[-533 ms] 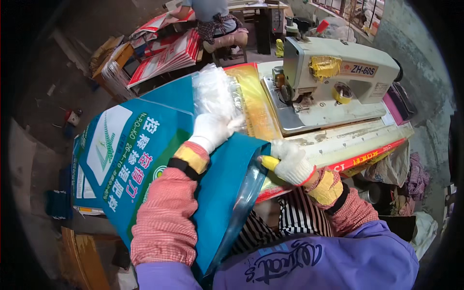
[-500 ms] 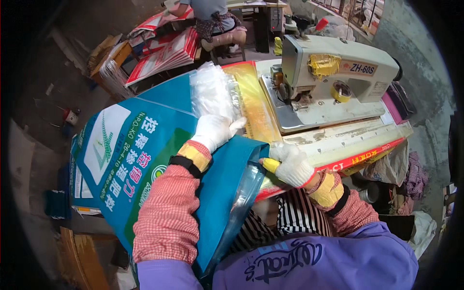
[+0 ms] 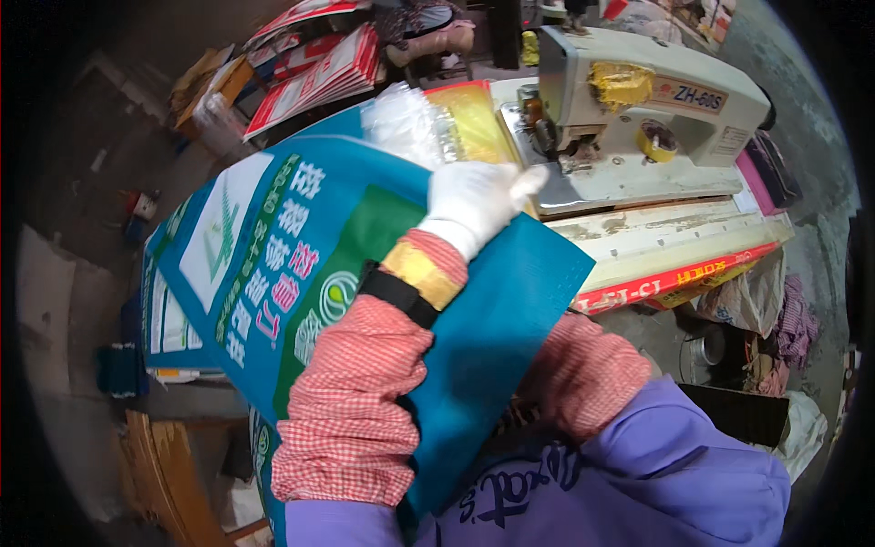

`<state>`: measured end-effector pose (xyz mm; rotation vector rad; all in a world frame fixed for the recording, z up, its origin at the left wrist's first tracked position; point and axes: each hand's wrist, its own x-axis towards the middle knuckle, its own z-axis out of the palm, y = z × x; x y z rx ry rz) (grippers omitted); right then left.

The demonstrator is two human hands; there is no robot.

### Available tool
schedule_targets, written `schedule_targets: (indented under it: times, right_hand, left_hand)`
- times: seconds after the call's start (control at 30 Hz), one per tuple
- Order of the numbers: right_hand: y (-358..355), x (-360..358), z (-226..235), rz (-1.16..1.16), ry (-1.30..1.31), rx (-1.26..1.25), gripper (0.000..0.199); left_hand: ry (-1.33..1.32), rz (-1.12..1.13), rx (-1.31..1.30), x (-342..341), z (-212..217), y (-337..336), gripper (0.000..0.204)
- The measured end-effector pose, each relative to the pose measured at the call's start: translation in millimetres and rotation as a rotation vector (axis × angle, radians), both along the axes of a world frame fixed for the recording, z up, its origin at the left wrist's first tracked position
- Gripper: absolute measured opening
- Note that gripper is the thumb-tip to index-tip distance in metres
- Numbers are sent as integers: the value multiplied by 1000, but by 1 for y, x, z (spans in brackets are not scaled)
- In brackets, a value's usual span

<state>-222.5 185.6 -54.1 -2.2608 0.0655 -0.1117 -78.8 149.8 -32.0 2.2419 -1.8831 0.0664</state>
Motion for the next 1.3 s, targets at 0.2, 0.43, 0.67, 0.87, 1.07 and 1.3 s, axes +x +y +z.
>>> schedule_targets:
  times: [0.2,0.43,0.67,0.87,1.07,1.3]
  right_hand:
    - [-25,-11,3,32,-82,348,29]
    - [-68,-37,63,651,240,-15,24]
    - [-96,6,49,-195,280,-373,51]
    - [-101,-1,-15,-145,291,-412,56]
    - [-75,11,-22,-268,332,-549,59]
    - [-26,86,-31,-163,82,-475,49]
  left_hand:
    - [-40,-377,-447,3,24,67,19]
    - [122,670,-366,6,25,339,29]
    - [981,1171,-128,-93,-19,412,56]
    - [1895,884,-749,-119,-38,361,43]
    - [1812,886,-813,-111,-13,356,48]
    - [960,961,-671,-53,92,390,40]
